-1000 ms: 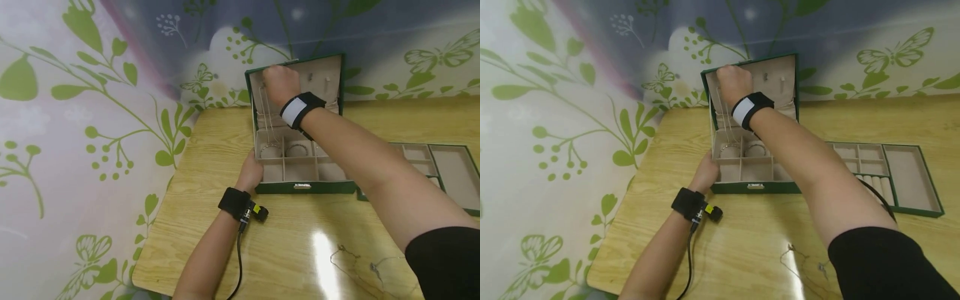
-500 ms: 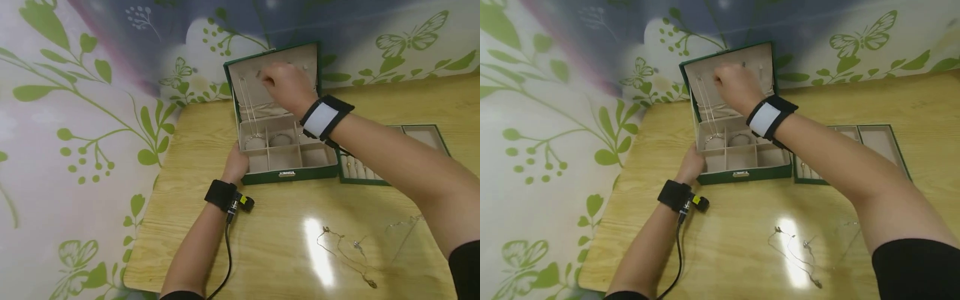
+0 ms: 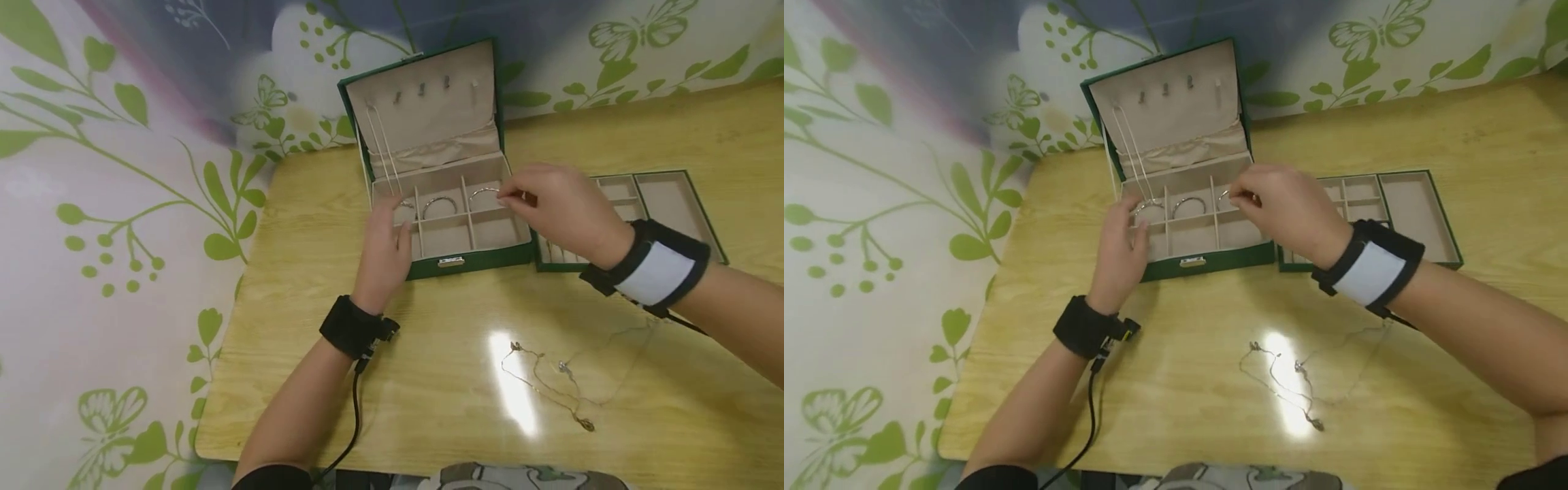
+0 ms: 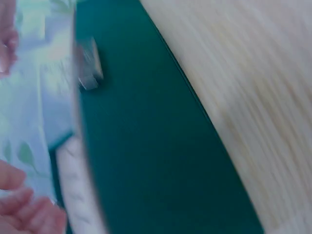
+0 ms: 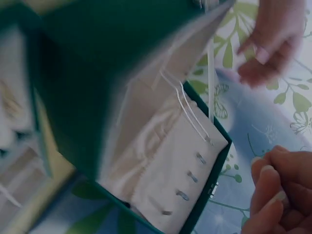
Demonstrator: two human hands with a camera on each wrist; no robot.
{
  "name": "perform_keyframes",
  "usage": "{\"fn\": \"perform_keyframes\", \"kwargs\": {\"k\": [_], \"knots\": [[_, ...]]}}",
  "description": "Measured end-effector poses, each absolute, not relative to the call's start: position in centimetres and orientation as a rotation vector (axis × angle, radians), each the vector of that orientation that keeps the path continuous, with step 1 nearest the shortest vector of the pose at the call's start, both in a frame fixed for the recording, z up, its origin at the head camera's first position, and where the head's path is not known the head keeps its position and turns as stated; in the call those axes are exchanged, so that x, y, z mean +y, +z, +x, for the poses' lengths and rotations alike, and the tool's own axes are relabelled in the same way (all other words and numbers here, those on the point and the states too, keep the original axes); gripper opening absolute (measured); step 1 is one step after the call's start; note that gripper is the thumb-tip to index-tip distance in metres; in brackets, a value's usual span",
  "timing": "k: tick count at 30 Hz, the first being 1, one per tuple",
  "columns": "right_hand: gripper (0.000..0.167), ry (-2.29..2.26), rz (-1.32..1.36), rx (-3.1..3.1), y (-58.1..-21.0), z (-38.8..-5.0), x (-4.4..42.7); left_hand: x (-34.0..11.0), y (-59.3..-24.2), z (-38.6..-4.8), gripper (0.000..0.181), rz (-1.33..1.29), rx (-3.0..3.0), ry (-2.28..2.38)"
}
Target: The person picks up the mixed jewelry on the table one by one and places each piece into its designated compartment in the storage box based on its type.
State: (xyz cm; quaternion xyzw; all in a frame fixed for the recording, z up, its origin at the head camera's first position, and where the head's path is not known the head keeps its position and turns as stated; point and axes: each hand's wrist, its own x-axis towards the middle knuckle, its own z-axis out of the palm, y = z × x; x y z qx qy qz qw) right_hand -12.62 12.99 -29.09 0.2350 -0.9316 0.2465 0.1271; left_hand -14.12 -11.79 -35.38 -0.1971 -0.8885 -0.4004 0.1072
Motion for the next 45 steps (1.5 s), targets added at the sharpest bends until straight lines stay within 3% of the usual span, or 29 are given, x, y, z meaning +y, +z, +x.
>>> {"fn": "perform_keyframes", "kwargs": {"k": [9,15,22,29,33,38,45], "knots": [[0.005,0.799,0.831,-2.979,-33.5,-7.2,14.1,-7.7,-34.3,-9.0,0.011,-1.136,-3.014,-0.94],[0.014,0.825,0.918,-3.242,-35.9,-4.7,13.4,-5.1,-36.2,-6.7,0.016,-1.397,-3.299,-0.56],[0.02,0.746,0.994,-3.334,-36.7,-4.5,13.0,-3.7,-36.9,-5.7,0.02,-1.382,-3.416,-0.348],[0.022,0.743,0.984,-3.301,-36.6,-4.2,13.0,-3.7,-37.0,-5.3,0.013,-1.453,-3.314,-0.221],[0.023,0.804,0.987,-3.328,-36.8,-4.1,13.0,-3.9,-37.0,-5.0,0.02,-1.49,-3.255,-0.18],[0.021,0.856,1.01,-3.337,-37.2,-4.3,13.2,-4.2,-36.9,-5.3,0.029,-1.54,-3.259,-0.254],[0.02,1.013,0.972,-3.211,-37.1,-5.0,13.9,-5.1,-37.2,-6.6,0.023,-1.473,-3.36,-0.652]]}}
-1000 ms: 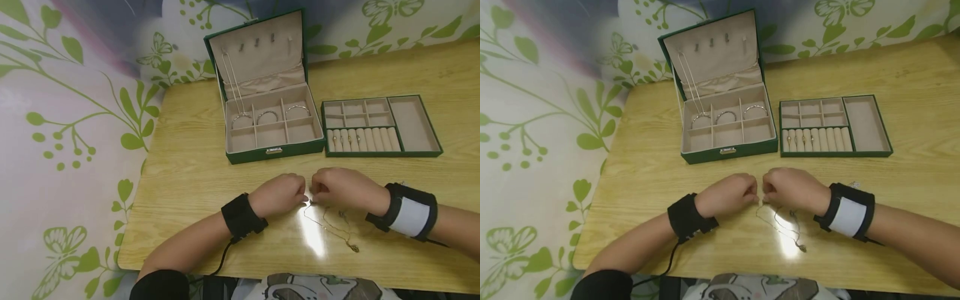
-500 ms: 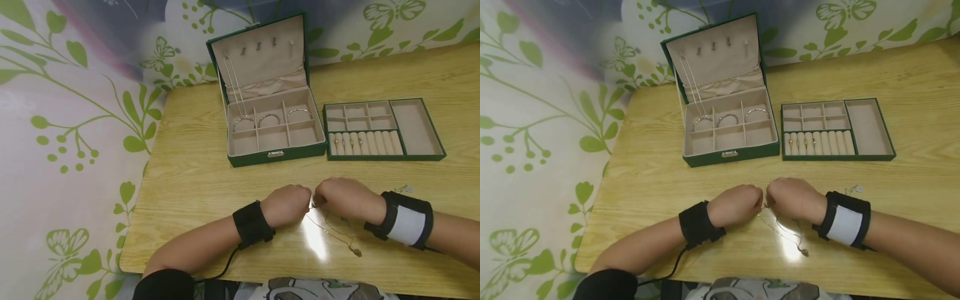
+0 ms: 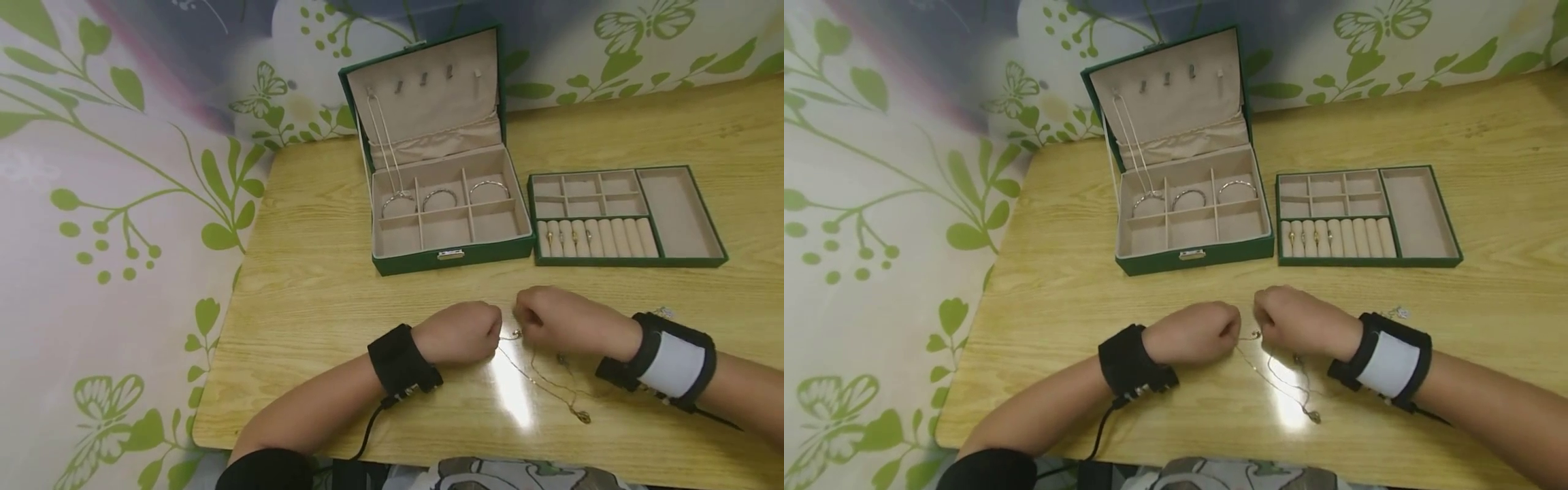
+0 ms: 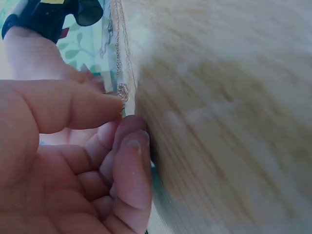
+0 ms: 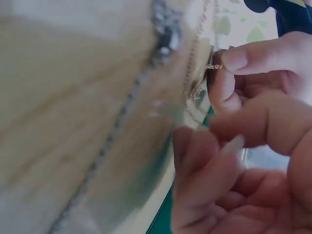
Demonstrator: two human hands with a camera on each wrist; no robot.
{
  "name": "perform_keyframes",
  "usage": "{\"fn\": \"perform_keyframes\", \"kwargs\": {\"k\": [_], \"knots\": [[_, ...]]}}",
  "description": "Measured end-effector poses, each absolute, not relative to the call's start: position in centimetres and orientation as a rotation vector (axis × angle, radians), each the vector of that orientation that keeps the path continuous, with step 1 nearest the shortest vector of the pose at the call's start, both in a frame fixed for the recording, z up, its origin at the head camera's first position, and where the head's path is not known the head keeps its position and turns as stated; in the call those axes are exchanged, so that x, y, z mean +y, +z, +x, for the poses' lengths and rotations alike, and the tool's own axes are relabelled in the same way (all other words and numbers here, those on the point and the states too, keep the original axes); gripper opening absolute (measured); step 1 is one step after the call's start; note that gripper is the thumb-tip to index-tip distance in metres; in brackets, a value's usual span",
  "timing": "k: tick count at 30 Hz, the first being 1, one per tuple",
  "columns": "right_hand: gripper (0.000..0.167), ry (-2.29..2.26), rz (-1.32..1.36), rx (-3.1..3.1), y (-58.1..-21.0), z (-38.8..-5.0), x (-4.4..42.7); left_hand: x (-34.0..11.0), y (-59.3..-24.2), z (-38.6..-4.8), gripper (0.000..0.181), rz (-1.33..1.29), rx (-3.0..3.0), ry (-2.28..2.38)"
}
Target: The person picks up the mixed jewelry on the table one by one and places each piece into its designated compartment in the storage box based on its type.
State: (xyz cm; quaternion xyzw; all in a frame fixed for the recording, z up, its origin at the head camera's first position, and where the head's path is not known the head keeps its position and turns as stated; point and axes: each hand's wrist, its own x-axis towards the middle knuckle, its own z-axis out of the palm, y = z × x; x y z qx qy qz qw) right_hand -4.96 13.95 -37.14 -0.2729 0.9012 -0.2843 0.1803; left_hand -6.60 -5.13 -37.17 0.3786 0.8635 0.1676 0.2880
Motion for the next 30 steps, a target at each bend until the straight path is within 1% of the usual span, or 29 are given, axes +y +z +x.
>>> {"fn": "perform_keyframes", "kwargs": {"k": [7,10,15,21,24,27,30], "knots": [[0.021,-0.879,-0.687,2.592,-36.0,-5.8,14.5,-6.1,-37.4,-7.7,0.013,0.97,2.292,0.756],[0.015,-0.893,-0.657,2.573,-35.5,-6.2,14.7,-6.6,-37.0,-8.2,0.012,0.962,2.293,0.901],[0.016,-0.928,-0.659,2.6,-34.8,-6.9,15.0,-7.2,-36.3,-8.9,0.01,0.922,2.263,1.134],[0.011,-1.067,-0.631,2.603,-33.4,-7.5,15.5,-8.0,-35.3,-9.6,0.005,0.851,2.134,1.425],[0.008,-1.158,-0.593,2.553,-32.4,-7.8,15.8,-8.2,-34.6,-10.0,0.004,0.858,2.084,1.541],[0.013,-1.263,-0.543,2.474,-31.2,-8.0,15.9,-8.4,-33.5,-10.3,0.002,0.903,2.084,1.608],[0.018,-1.4,-0.549,2.384,-30.1,-8.3,15.9,-8.5,-32.1,-10.6,0.001,0.949,2.096,1.649]]}}
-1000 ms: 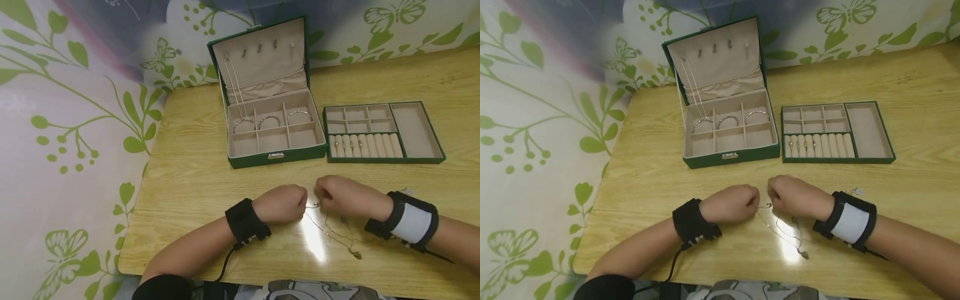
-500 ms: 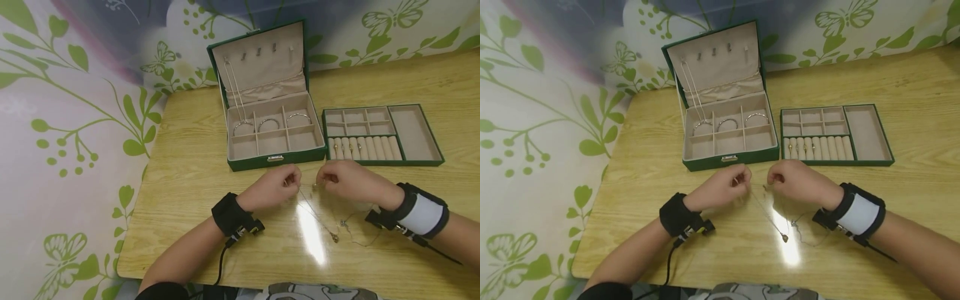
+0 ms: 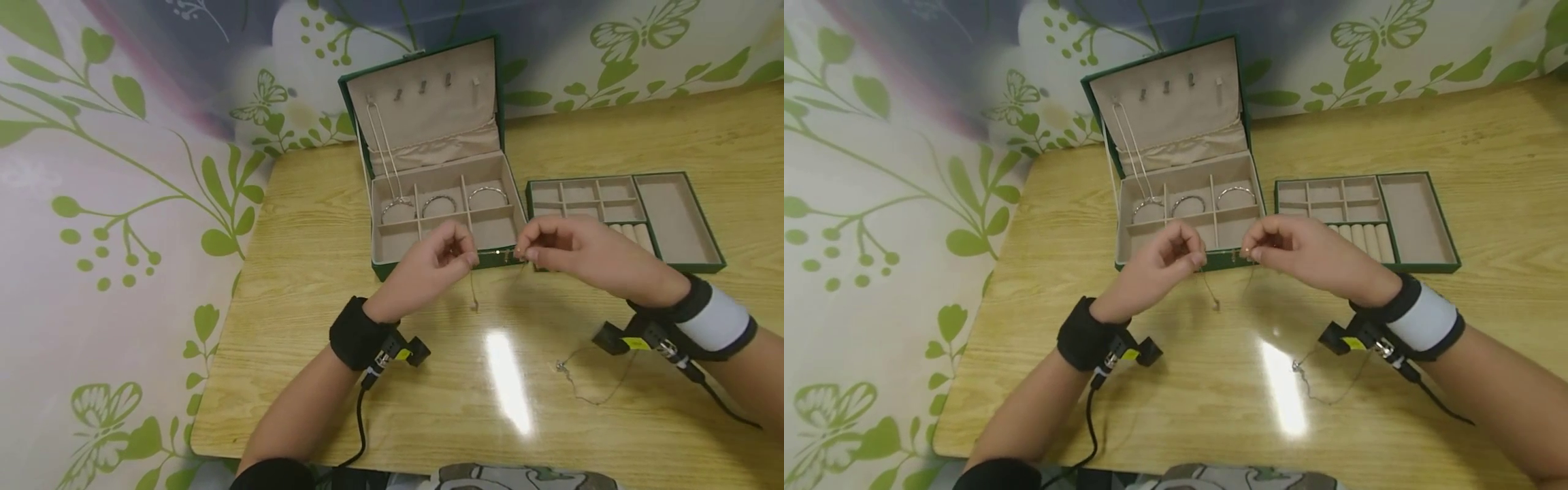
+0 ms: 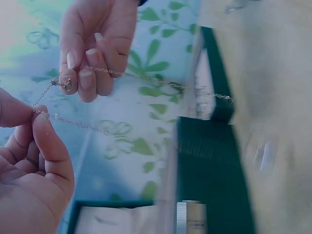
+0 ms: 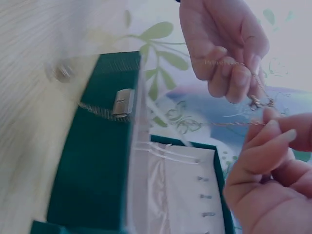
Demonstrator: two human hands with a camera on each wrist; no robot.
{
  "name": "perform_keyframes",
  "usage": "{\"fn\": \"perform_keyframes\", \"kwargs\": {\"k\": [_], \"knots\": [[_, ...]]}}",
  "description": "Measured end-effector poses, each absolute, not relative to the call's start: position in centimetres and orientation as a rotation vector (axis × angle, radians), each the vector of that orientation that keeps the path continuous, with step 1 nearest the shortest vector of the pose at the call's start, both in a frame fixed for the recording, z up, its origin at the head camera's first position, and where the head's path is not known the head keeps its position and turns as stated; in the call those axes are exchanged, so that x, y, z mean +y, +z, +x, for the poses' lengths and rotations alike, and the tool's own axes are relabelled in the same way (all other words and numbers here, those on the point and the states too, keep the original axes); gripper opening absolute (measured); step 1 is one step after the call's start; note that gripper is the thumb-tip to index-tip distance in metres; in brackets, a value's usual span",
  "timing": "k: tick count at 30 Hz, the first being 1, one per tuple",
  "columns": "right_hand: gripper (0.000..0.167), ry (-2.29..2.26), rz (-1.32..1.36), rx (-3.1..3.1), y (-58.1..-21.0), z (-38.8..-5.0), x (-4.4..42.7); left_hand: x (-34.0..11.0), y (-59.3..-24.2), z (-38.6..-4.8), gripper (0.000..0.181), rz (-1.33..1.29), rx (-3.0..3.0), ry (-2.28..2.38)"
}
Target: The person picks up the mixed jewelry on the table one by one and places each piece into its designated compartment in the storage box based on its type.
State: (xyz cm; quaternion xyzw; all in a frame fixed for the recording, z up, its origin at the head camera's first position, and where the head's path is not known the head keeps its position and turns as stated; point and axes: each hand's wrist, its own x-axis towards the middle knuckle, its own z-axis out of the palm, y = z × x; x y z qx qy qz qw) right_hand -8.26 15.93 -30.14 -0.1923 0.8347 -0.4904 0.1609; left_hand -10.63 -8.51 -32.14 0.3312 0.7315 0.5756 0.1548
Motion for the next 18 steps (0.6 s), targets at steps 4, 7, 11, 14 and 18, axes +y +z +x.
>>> {"fn": "perform_keyframes", "kwargs": {"k": [4,7,11,14,18], "knots": [[0.016,-1.537,-0.629,2.31,-29.1,-8.6,15.8,-8.4,-30.6,-11.0,0.004,0.996,2.102,1.697],[0.015,-1.543,-0.665,2.314,-28.3,-8.9,15.7,-8.3,-29.8,-11.4,0.007,1.02,2.114,1.725],[0.012,-1.496,-0.665,2.381,-27.4,-9.1,15.5,-8.3,-29.1,-11.6,0.006,1.044,2.122,1.749],[0.011,-1.433,-0.595,2.487,-26.9,-9.1,15.1,-8.4,-28.8,-11.6,0.006,1.061,2.127,1.75],[0.011,-1.338,-0.536,2.663,-26.2,-9.3,14.5,-8.4,-28.5,-11.6,0.007,1.091,2.13,1.755]]}}
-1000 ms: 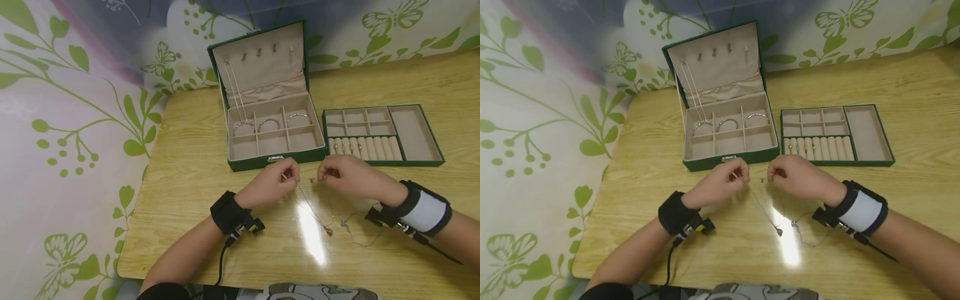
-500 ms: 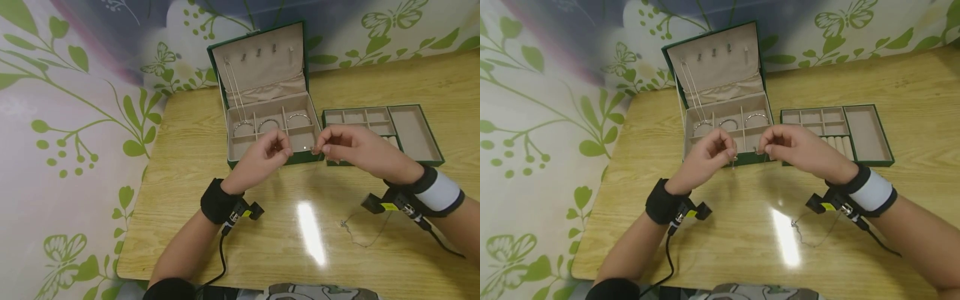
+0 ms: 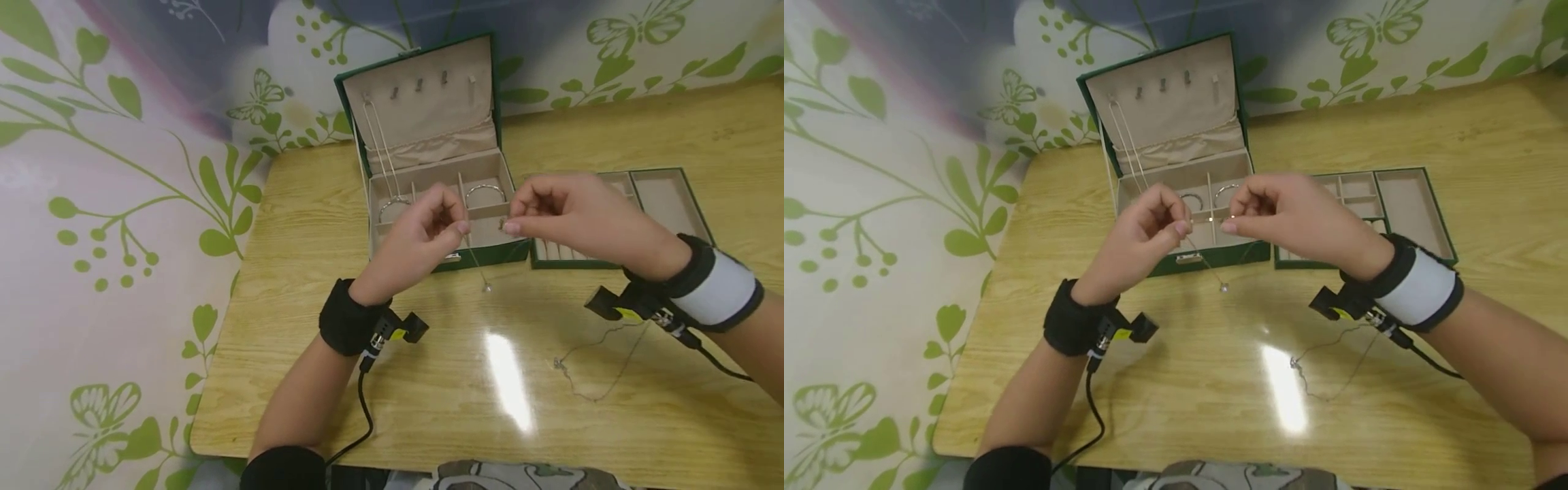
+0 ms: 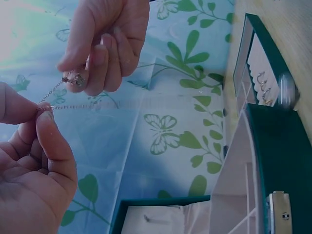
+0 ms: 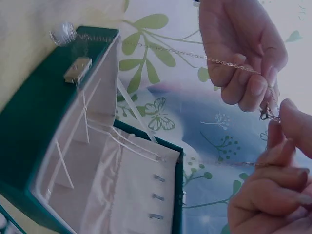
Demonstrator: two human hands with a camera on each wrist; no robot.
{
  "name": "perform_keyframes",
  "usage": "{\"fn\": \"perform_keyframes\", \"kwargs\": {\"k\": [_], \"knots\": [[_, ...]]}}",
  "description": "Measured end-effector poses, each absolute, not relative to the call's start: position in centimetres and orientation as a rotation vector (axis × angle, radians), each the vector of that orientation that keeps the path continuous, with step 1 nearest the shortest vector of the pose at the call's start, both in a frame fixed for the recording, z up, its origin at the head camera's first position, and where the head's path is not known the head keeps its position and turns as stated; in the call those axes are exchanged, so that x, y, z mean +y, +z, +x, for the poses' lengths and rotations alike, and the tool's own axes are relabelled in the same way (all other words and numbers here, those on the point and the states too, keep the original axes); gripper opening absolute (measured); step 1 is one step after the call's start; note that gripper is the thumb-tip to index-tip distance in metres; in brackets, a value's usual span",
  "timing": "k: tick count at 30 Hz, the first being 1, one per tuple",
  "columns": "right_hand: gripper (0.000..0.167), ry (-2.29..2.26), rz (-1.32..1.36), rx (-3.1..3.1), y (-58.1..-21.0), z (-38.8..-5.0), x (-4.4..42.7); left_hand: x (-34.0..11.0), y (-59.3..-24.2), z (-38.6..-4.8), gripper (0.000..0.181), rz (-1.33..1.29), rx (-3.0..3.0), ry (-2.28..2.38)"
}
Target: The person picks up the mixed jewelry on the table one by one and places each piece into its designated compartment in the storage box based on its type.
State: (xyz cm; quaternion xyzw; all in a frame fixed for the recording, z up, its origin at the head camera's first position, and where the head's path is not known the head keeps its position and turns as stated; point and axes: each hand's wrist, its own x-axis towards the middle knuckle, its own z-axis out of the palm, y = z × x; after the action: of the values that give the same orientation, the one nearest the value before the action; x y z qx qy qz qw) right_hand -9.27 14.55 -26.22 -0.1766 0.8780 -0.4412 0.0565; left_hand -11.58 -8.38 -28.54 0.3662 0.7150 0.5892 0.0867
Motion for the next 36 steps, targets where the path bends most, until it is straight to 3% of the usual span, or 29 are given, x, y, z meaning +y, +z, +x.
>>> {"fn": "perform_keyframes", "kwargs": {"k": [18,30,36], "knots": [[0.01,-1.346,-0.613,2.859,-23.9,-10.0,13.4,-8.8,-27.8,-11.9,0.003,1.1,2.232,1.762],[0.004,-1.207,-1.025,3.005,-21.5,-10.9,12.3,-8.3,-27.5,-12.4,0.002,1.061,2.269,1.785],[0.006,-1.154,-1.055,3.008,-19.7,-12.4,10.9,-9.2,-27.5,-12.8,0.007,0.941,2.324,1.882]]}}
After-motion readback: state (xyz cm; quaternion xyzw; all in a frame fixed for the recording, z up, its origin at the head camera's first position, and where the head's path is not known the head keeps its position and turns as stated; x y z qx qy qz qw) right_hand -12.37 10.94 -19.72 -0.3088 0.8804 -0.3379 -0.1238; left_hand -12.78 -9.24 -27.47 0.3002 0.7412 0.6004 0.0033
